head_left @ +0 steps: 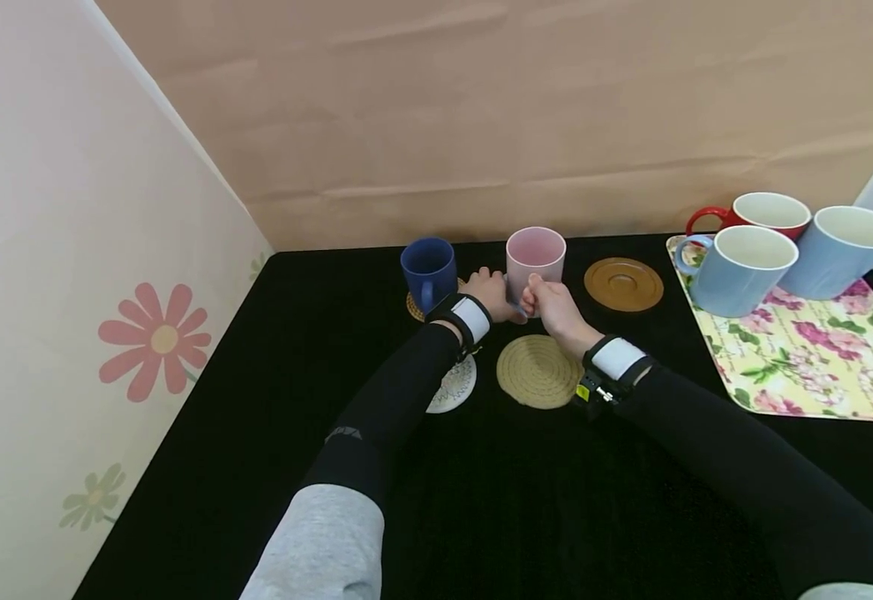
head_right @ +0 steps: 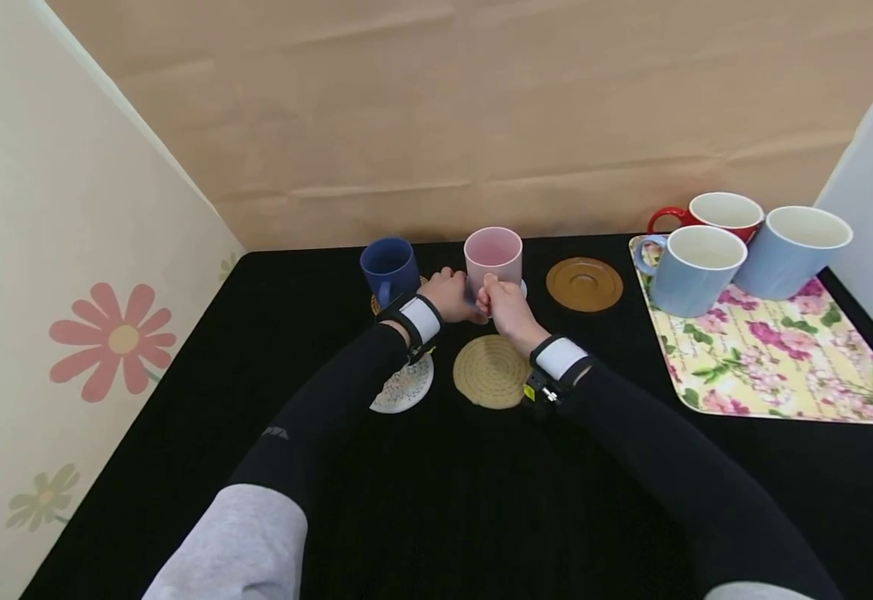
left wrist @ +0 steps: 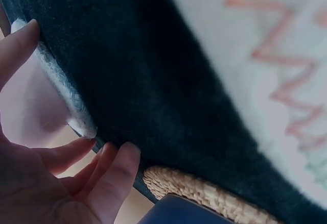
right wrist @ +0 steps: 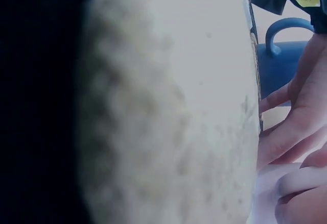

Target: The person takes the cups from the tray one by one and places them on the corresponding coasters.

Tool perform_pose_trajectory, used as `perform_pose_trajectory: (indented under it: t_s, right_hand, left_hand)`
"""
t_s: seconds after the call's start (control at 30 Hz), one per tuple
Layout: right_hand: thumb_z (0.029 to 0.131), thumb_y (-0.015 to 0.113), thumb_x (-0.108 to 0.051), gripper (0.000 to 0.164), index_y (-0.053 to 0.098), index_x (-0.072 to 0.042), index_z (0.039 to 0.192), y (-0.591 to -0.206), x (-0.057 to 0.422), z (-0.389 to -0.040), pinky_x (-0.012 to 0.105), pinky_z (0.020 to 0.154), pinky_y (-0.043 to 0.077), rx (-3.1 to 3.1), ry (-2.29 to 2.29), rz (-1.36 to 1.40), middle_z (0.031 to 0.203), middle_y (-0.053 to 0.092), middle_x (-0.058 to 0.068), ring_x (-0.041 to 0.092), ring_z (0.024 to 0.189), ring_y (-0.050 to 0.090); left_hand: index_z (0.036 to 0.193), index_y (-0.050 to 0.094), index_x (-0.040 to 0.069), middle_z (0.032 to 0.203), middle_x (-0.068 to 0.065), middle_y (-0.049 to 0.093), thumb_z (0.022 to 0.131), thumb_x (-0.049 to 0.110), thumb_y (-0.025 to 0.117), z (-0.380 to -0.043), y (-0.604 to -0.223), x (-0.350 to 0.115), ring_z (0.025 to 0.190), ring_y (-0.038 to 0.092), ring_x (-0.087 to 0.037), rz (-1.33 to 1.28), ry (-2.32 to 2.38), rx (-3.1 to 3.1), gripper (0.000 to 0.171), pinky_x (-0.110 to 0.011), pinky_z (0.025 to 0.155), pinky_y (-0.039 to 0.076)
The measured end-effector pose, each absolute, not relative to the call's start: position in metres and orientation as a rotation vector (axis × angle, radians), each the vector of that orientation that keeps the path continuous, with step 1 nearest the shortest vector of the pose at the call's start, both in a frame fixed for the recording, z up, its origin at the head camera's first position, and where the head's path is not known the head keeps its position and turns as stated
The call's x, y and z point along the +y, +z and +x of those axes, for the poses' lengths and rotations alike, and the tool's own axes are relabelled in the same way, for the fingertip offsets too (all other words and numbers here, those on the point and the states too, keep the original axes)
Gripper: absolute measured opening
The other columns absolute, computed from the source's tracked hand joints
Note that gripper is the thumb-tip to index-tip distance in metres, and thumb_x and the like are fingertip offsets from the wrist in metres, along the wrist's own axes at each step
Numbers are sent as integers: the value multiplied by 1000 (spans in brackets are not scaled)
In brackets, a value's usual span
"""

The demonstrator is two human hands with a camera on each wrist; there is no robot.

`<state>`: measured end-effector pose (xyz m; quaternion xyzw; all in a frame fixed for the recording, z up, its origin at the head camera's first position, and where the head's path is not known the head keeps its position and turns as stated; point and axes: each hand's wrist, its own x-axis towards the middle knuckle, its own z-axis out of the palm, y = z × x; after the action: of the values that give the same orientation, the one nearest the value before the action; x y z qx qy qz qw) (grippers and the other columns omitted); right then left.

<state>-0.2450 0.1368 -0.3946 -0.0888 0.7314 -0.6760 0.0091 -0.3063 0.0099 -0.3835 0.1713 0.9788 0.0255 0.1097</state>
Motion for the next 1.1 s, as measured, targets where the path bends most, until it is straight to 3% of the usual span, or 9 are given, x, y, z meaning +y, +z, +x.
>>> perform_pose_trajectory:
  t_s: [0.3,0.53,0.77,1.1]
  right_hand:
    - [109,26,-22,46,41,1,71,-394,135,-245,33,75,31,2218,-2106,-231,72,44,7,19,74,42]
    - [108,27,-19,47,35,9,72,-393,137,-247,31,72,31,2200,-2105,-261,70,42,6,18,71,41]
    - [108,27,-20,45,41,-2,68,-394,139,-247,30,73,32,2214,-2070,-240,69,43,6,18,71,41]
    - [108,27,-21,47,41,-3,67,-396,141,-250,29,71,32,2222,-2074,-264,67,43,4,16,68,42]
  left_hand:
    - [138,48,6,130,-12,49,79,57,71,-308,-386,9,116,48,-24,486,99,2879,81,-35,95,43]
    - [137,49,7,129,-11,50,80,57,70,-306,-383,10,115,48,-23,482,78,2878,79,-34,94,43]
    - [136,50,6,128,-11,51,80,58,70,-305,-384,10,115,48,-24,489,69,2871,79,-34,96,42]
    - [135,50,5,125,-11,52,81,57,70,-299,-378,9,112,49,-23,503,80,2878,77,-34,93,43]
